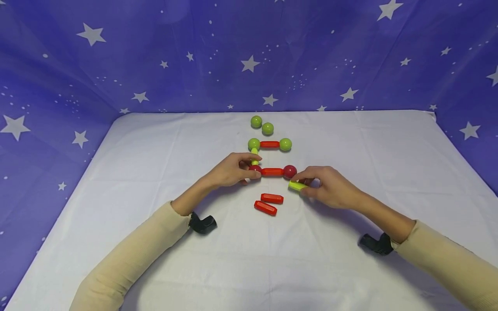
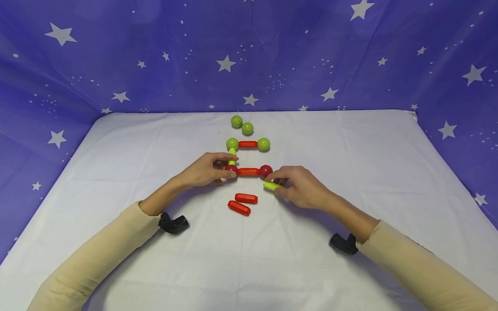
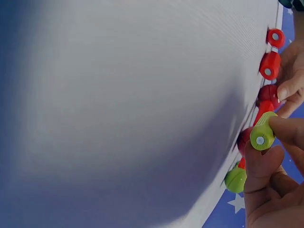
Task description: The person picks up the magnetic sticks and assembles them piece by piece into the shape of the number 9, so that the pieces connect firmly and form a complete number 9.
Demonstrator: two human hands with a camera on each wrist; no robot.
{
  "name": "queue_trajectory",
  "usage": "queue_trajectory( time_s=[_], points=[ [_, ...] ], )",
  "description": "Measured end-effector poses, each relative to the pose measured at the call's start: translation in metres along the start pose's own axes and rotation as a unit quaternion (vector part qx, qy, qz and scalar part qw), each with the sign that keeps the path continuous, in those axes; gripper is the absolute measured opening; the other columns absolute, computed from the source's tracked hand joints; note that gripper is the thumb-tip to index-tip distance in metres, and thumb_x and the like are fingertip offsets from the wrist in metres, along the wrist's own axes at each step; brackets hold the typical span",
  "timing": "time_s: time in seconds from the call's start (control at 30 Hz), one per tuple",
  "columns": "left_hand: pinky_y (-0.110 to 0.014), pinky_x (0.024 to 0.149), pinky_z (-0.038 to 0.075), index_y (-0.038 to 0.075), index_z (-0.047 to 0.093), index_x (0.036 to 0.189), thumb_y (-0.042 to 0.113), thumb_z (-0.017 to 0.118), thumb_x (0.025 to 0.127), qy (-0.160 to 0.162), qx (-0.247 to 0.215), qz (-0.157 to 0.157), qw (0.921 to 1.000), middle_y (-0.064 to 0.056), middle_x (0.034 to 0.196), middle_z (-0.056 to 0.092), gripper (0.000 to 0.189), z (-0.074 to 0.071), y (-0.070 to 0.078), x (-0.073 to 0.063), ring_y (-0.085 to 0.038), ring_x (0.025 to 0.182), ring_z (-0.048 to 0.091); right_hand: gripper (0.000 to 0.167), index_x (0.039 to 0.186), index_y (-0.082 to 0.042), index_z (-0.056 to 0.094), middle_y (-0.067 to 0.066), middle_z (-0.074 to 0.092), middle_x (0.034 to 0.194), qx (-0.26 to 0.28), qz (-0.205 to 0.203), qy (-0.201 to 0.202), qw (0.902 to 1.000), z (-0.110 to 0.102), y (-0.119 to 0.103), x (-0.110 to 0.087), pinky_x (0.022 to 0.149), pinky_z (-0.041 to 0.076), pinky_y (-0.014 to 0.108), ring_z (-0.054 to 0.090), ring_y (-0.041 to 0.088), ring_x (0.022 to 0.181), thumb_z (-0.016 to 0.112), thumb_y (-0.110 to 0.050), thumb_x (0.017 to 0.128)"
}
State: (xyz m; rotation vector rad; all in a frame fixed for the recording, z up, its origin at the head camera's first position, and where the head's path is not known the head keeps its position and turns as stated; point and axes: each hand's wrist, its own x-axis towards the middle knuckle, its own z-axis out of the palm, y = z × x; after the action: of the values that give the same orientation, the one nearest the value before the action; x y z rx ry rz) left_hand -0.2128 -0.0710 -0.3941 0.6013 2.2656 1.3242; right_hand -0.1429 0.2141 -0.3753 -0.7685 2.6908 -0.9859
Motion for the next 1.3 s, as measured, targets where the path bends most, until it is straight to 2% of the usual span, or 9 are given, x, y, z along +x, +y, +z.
queue_trajectory(
  time_s=[0.17, 0.3, 0.5, 0.67, 0.93, 1.17, 1.3],
  points=[
    [-0.032, 0.066, 0.06, 0.005, 0.059, 0.134, 0.015, 0.075, 0.089, 0.001, -0.002, -0.003, 1.0, -0.012, 0.105, 0.06, 0.049, 0.0, 0.0, 0.0, -0.023, 0.085, 0.059, 0.039, 0.12, -0.008, 0.071, -0.002, 0.068, 0.098, 0.0, -0.01, 0.036, 0.9993, -0.007, 0.0, 0.004, 0.077, 0.053, 0.039, 0.061, 0.017, 0.087, 0.068, 0.007, 0.084],
    [-0.032, 0.066, 0.06, 0.005, 0.059, 0.134, 0.015, 0.075, 0.089, 0.001, -0.004, -0.003, 1.0, -0.012, 0.106, 0.06, 0.049, 0.0, -0.001, 0.0, -0.023, 0.085, 0.059, 0.039, 0.122, -0.007, 0.07, 0.002, 0.068, 0.101, 0.005, 0.003, 0.056, 0.9984, -0.011, 0.0, 0.01, 0.077, 0.051, 0.039, 0.061, 0.02, 0.089, 0.065, 0.007, 0.086],
    [-0.032, 0.066, 0.059, 0.005, 0.058, 0.134, 0.014, 0.075, 0.089, 0.0, -0.005, -0.001, 1.0, -0.012, 0.106, 0.06, 0.048, 0.0, -0.001, 0.0, -0.022, 0.084, 0.059, 0.037, 0.123, -0.004, 0.069, 0.008, 0.069, 0.107, 0.014, 0.03, 0.067, 0.9972, -0.014, 0.001, 0.019, 0.079, 0.049, 0.041, 0.062, 0.024, 0.091, 0.065, 0.004, 0.087],
    [-0.032, 0.066, 0.059, 0.004, 0.058, 0.134, 0.013, 0.075, 0.089, -0.002, -0.008, 0.0, 1.0, -0.012, 0.106, 0.059, 0.049, -0.001, 0.0, 0.0, -0.022, 0.083, 0.059, 0.038, 0.125, -0.002, 0.067, 0.011, 0.068, 0.104, 0.016, 0.035, 0.063, 0.9973, -0.016, 0.001, 0.025, 0.078, 0.047, 0.04, 0.061, 0.025, 0.09, 0.063, 0.004, 0.087],
    [-0.032, 0.067, 0.059, 0.004, 0.058, 0.134, 0.014, 0.074, 0.09, -0.002, -0.007, 0.001, 1.0, -0.012, 0.106, 0.059, 0.048, 0.0, 0.0, 0.0, -0.022, 0.084, 0.059, 0.04, 0.129, 0.0, 0.063, 0.015, 0.066, 0.105, 0.009, 0.072, 0.058, 0.9956, -0.021, 0.003, 0.035, 0.074, 0.046, 0.037, 0.059, 0.027, 0.092, 0.06, 0.0, 0.09],
    [-0.033, 0.066, 0.06, 0.005, 0.059, 0.133, 0.013, 0.075, 0.089, 0.003, -0.006, 0.002, 1.0, -0.012, 0.106, 0.06, 0.048, 0.0, 0.0, 0.0, -0.022, 0.086, 0.058, 0.04, 0.131, -0.001, 0.06, 0.018, 0.064, 0.103, 0.059, 0.101, 0.066, 0.9909, -0.02, 0.008, 0.046, 0.051, 0.053, 0.03, 0.058, 0.028, 0.087, 0.062, 0.0, 0.091],
    [-0.032, 0.065, 0.06, 0.005, 0.059, 0.133, 0.014, 0.076, 0.089, 0.003, -0.003, 0.001, 1.0, -0.012, 0.106, 0.06, 0.049, 0.0, 0.0, 0.0, -0.022, 0.086, 0.058, 0.039, 0.13, -0.003, 0.06, 0.018, 0.062, 0.105, 0.075, 0.107, 0.075, 0.9886, -0.019, 0.008, 0.05, 0.051, 0.054, 0.03, 0.059, 0.03, 0.092, 0.063, -0.001, 0.091]
  ],
)
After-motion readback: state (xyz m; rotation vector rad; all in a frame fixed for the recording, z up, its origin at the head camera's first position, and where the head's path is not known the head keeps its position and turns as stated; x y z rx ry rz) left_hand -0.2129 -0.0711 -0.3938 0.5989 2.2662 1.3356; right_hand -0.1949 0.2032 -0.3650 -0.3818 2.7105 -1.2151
